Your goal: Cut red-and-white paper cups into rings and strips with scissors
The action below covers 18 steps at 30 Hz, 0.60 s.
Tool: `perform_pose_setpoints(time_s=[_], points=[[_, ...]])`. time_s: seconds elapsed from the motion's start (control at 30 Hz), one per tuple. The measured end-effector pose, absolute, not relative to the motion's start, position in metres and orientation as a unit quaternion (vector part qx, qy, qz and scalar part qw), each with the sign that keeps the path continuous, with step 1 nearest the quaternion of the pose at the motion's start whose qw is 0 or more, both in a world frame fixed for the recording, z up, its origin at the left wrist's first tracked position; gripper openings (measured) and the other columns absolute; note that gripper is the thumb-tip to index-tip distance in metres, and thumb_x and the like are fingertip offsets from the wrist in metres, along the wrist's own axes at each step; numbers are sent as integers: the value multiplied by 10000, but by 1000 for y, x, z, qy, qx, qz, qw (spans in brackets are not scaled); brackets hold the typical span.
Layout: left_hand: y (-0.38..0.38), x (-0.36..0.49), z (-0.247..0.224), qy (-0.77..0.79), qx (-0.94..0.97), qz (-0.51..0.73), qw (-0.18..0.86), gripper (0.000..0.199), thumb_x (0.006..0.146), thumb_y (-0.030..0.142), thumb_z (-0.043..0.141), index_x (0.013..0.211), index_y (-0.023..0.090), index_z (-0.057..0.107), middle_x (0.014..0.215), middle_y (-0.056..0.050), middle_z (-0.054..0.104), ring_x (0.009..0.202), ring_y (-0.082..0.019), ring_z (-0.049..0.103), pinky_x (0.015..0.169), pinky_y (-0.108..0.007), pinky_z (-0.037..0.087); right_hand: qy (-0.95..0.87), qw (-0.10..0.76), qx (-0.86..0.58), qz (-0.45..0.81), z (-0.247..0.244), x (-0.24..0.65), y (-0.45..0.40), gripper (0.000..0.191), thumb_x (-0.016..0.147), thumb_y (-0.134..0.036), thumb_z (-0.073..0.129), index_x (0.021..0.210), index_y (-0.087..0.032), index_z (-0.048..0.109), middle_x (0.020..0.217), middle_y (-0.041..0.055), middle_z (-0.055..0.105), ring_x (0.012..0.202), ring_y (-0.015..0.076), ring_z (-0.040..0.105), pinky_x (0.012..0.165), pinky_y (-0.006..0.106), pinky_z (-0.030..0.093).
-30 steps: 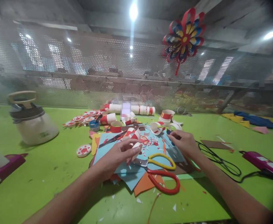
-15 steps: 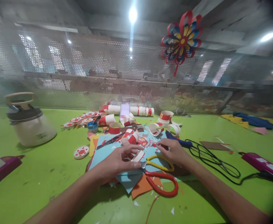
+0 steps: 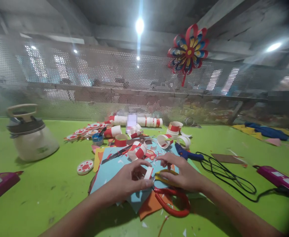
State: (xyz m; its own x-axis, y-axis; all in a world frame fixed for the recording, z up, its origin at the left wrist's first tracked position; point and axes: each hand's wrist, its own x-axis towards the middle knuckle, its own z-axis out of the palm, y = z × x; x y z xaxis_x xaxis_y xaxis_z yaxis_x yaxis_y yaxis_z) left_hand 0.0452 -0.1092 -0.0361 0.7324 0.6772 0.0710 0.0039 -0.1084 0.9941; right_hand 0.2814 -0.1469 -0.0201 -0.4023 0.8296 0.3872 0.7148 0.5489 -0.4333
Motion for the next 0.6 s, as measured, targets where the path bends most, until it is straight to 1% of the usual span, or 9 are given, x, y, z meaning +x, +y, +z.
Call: perform_pose_setpoints(time_s=[0.03,0.1,0.17,0.23,0.3,0.4,0.5,0.6], points=[[-108,46,-39,239,693,284,618,542,693,438,752,1101,155,534,808,-21,577,758,-176,533,668,-298,387,-839,285,-453,104,-19,276,-151,427,843,-283,649,1250,-197,552,1083,69,610,991,194,574,879,335,480],[-108,49,-43,222,693,306,613,512,712,430,743,1076,148,520,779,-3,540,713,-150,496,631,-276,367,-849,278,-435,110,-19,263,-159,594,805,-276,695,1345,-214,458,1283,90,504,1191,213,473,1007,357,413],[-108,50,-46,206,692,322,612,469,743,431,719,1058,147,520,785,3,515,705,-139,474,614,-264,358,-856,267,-425,120,-23,249,-163,770,762,-235,728,1429,-235,343,1373,97,405,1261,224,410,1041,366,391],[-109,51,-46,200,686,335,614,439,756,438,707,1037,153,526,817,-4,510,727,-142,480,626,-264,370,-857,271,-421,122,-28,235,-164,893,734,-209,744,1475,-250,246,1389,105,362,1258,235,407,1028,377,407],[-111,51,-42,205,677,343,618,431,756,444,706,1027,161,529,841,-11,516,755,-155,502,651,-273,390,-850,311,-409,112,-34,225,-163,853,766,-178,706,1477,-230,237,1344,114,387,1229,230,425,1016,372,419],[-114,51,-35,217,668,347,621,428,754,435,710,1025,160,525,858,-23,540,792,-174,531,681,-290,410,-838,366,-391,106,-38,216,-162,691,847,-165,622,1450,-213,291,1265,106,445,1176,201,466,997,335,432],[-117,51,-31,204,660,335,641,411,774,435,691,1014,157,507,816,-16,548,759,-162,539,662,-284,420,-828,384,-397,98,-37,216,-163,614,866,-203,620,1410,-247,339,1242,79,487,1145,185,497,977,312,443],[-116,48,-29,194,678,305,640,451,826,458,625,1141,173,471,793,-16,572,729,-163,561,614,-276,436,-815,381,-431,75,-34,221,-162,562,882,-246,616,1382,-258,358,1277,73,501,1187,199,474,1010,340,416]])
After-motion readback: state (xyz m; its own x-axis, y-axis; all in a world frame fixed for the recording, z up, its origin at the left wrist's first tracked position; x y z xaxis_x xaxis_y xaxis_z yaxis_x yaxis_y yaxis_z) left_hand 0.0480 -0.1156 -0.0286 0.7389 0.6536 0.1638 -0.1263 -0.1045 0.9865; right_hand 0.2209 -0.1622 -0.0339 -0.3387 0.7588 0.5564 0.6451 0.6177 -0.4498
